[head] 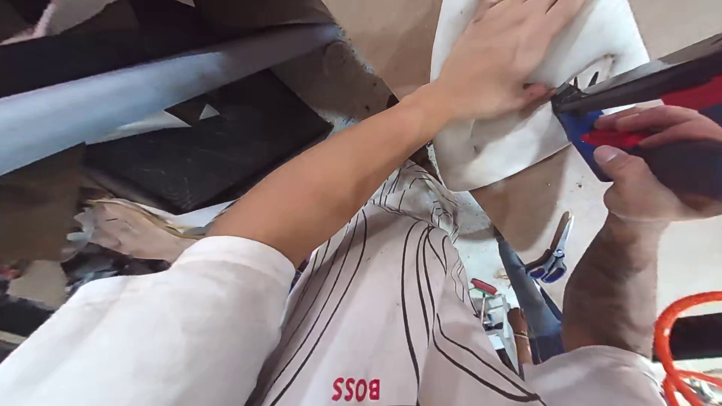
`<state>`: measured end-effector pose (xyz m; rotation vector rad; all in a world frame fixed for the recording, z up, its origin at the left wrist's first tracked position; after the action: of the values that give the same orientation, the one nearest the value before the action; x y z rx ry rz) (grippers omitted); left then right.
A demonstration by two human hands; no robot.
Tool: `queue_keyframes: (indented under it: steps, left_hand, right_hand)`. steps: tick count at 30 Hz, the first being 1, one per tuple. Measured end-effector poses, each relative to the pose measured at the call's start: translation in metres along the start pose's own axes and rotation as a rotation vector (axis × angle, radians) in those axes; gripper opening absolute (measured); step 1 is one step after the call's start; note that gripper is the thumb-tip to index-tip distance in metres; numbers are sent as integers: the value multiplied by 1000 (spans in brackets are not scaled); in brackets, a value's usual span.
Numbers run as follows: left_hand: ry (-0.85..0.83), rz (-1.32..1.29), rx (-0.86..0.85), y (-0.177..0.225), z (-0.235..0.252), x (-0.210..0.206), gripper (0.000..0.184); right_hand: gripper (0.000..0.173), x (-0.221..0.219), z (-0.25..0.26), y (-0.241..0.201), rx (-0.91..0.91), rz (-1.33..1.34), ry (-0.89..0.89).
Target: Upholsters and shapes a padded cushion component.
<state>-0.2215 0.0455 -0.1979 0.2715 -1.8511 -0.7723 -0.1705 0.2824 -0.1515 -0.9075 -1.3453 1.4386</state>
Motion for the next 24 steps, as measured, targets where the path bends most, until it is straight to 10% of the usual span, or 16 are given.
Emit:
queue_keyframes:
  steps: [13, 19, 24]
  left_hand:
    - [89, 110, -105, 3, 4, 7, 100]
    - [50, 177, -152, 12, -9, 21, 93]
    - [-39, 244, -193, 36, -82, 7, 45]
  right_hand:
    - [38, 21, -25, -46, 34, 29, 244]
    - [43, 124, -107, -32, -399, 17, 804]
    - [56, 152, -124, -7, -737, -187, 958]
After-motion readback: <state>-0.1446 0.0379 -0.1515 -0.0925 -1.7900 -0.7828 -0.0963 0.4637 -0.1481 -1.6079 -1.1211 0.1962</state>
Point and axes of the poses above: each hand's wrist, its own z-axis towards the middle knuckle, its own x-axis out of the back of the hand, y = z × x, the point moved 5 cm from there along z, towards the middle knuckle
